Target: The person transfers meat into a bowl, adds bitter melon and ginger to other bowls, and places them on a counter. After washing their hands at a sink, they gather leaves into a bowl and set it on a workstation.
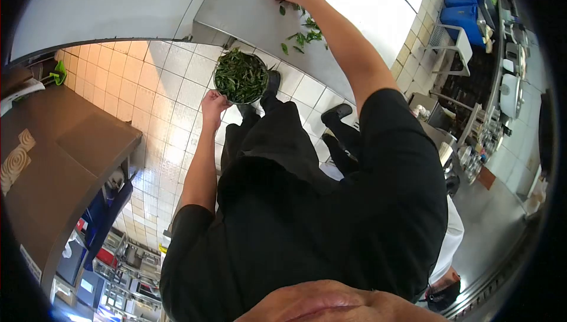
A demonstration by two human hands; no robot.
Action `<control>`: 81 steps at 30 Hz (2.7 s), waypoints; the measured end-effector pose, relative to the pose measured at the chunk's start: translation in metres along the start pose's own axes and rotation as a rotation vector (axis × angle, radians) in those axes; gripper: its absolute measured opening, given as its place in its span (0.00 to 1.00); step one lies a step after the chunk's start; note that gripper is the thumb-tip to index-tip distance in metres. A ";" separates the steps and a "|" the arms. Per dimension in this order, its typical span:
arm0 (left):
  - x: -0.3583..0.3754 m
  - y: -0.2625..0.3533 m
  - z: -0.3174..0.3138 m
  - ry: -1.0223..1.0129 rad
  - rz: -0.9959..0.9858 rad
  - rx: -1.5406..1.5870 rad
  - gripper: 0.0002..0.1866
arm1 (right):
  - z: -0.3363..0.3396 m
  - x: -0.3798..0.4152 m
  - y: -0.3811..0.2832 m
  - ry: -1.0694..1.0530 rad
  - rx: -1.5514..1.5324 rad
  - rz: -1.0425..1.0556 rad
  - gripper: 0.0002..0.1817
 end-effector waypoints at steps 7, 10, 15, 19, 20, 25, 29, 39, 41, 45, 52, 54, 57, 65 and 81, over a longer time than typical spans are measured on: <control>-0.016 -0.013 -0.028 -0.021 0.069 0.024 0.07 | 0.065 0.054 -0.032 -0.099 -0.220 -0.073 0.07; -0.020 -0.021 -0.036 -0.038 0.094 0.057 0.07 | 0.087 0.059 -0.012 0.047 -0.203 -0.234 0.08; -0.021 -0.029 -0.048 -0.037 0.143 0.119 0.07 | 0.075 0.052 0.056 0.193 -0.034 -0.395 0.15; -0.023 -0.038 -0.054 -0.079 0.147 0.158 0.07 | 0.052 0.058 0.034 0.147 0.068 -0.252 0.20; -0.023 -0.040 -0.056 -0.074 0.154 0.166 0.07 | 0.048 0.062 0.021 0.137 0.065 -0.223 0.20; -0.021 -0.044 -0.064 -0.051 0.176 0.174 0.07 | 0.055 0.087 -0.044 0.034 -0.014 -0.169 0.15; -0.019 -0.042 -0.066 -0.045 0.184 0.179 0.07 | 0.071 0.105 -0.069 -0.089 -0.122 -0.182 0.13; -0.018 -0.055 -0.070 -0.094 0.200 0.229 0.05 | 0.113 0.140 -0.023 0.278 -0.096 -0.520 0.17; -0.015 -0.056 -0.071 -0.067 0.221 0.245 0.05 | 0.108 0.144 -0.017 0.314 -0.089 -0.570 0.19; -0.016 -0.062 -0.076 -0.069 0.232 0.275 0.05 | 0.088 0.147 -0.019 0.344 -0.069 -0.566 0.22; -0.017 -0.064 -0.078 -0.074 0.222 0.296 0.04 | 0.064 0.129 -0.062 0.250 -0.139 -0.423 0.27; -0.016 -0.063 -0.079 -0.071 0.230 0.316 0.05 | 0.063 0.125 -0.080 0.205 -0.057 -0.367 0.29; -0.011 -0.057 -0.081 -0.085 0.215 0.302 0.04 | 0.064 0.113 -0.101 0.209 0.043 -0.291 0.30; -0.014 -0.061 -0.080 -0.106 0.238 0.324 0.05 | 0.031 0.127 -0.121 0.266 0.007 -0.311 0.15; -0.009 -0.049 -0.078 -0.105 0.218 0.363 0.05 | 0.004 0.165 -0.202 0.161 -0.235 -0.233 0.12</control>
Point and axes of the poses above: each hand's wrist, its own x-axis away from the middle knuckle, its own z-axis out of the back of the hand, y = z × x, the point moved 2 cm from there along -x, towards the middle knuckle, and after that the axes turned 14 degrees about y, right-handed, at the moved point
